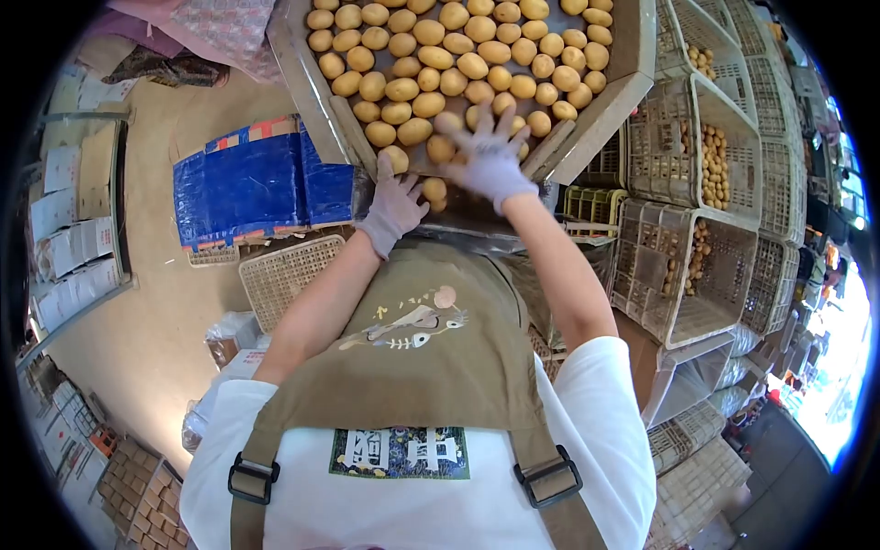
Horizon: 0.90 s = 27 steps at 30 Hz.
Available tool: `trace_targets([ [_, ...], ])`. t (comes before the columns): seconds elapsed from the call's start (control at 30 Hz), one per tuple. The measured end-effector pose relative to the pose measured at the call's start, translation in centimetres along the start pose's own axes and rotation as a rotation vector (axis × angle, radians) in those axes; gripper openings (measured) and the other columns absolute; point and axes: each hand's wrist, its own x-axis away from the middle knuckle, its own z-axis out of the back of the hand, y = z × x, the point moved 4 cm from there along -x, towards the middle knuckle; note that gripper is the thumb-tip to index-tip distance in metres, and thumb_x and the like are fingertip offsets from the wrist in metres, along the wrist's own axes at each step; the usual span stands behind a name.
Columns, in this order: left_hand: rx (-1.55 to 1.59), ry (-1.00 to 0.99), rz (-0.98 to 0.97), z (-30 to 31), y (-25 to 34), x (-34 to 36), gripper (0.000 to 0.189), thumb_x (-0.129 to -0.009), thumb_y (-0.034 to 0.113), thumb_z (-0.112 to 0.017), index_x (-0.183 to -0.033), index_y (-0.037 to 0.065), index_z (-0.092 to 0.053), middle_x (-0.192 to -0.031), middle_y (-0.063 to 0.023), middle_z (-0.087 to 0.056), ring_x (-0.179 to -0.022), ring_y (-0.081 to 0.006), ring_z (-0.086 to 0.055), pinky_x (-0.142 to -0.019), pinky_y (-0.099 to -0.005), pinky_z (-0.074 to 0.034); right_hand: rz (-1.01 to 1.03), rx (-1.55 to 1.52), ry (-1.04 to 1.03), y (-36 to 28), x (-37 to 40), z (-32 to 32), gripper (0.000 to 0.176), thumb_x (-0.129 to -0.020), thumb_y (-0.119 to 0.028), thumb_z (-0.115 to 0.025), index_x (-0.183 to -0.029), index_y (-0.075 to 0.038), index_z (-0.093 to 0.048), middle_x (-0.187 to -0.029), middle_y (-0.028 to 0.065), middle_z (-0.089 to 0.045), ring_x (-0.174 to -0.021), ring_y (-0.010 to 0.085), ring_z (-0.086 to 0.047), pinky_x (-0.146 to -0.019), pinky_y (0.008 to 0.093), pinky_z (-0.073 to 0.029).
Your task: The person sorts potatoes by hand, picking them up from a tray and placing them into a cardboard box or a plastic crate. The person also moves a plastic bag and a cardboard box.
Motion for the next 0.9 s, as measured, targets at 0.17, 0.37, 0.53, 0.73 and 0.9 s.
trace_targets([
  [0.17,0.144,-0.245,0.080,-0.8,-0.1,-0.4,0.092,-0.085,0.084,-0.033,-0.157,0.026,-0.021,-0.163,-0.0039,-0.022,-0.150,-0.0286,-0.022,-0.112,-0.0689,-0.019,0.290,-0.383,0.219,0.9,5.2,-2.5,0.036,-0.087,-0.038,-0.066,-0.116,-0.018,-0.069,-0.121,0.0130,-0.063,-0.117,0.0355,-0.055,-0.098,0.0502,-0.041],
  [0.37,0.251,-0.287,0.071,-1.8,-0.2,-0.8,0.090,-0.085,0.083,-0.033,-0.155,0.026,-0.026,-0.162,-0.0029,-0.025,-0.148,-0.0297,-0.026,-0.111,-0.0691,-0.023,0.182,-0.287,-0.236,3.0,11.2,-9.6,0.040,-0.089,-0.026,-0.060,-0.127,-0.016,-0.061,-0.120,0.0125,-0.065,-0.113,0.0325,-0.060,-0.096,0.0456,-0.043],
  [0.53,0.265,-0.300,0.050,-2.2,-0.3,-0.5,0.092,-0.084,0.083,-0.038,-0.154,0.025,-0.027,-0.162,-0.0030,-0.025,-0.148,-0.0295,-0.027,-0.112,-0.0666,-0.026,0.114,-0.246,-0.472,3.1,11.1,-16.7,0.045,-0.093,-0.015,-0.048,-0.137,-0.023,-0.057,-0.133,0.0084,-0.061,-0.123,0.0304,-0.057,-0.102,0.0438,-0.042],
  [0.73,0.285,-0.258,0.073,-1.8,-0.4,-1.0,0.092,-0.084,0.083,-0.039,-0.155,0.026,-0.027,-0.162,-0.0026,-0.025,-0.148,-0.0293,-0.026,-0.112,-0.0658,-0.026,0.234,-0.387,-0.515,4.1,11.2,-17.1,0.047,-0.092,-0.009,-0.048,-0.136,-0.019,-0.060,-0.136,0.0084,-0.061,-0.122,0.0285,-0.059,-0.103,0.0376,-0.045],
  [0.9,0.258,-0.268,0.068,-1.8,-0.3,-0.6,0.091,-0.085,0.082,-0.039,-0.155,0.026,-0.027,-0.162,-0.0022,-0.026,-0.148,-0.0288,-0.026,-0.112,-0.0653,-0.026,0.261,-0.432,-0.519,4.0,11.0,-17.6,0.047,-0.091,-0.007,-0.047,-0.135,-0.017,-0.061,-0.137,0.0098,-0.061,-0.123,0.0300,-0.059,-0.103,0.0378,-0.045],
])
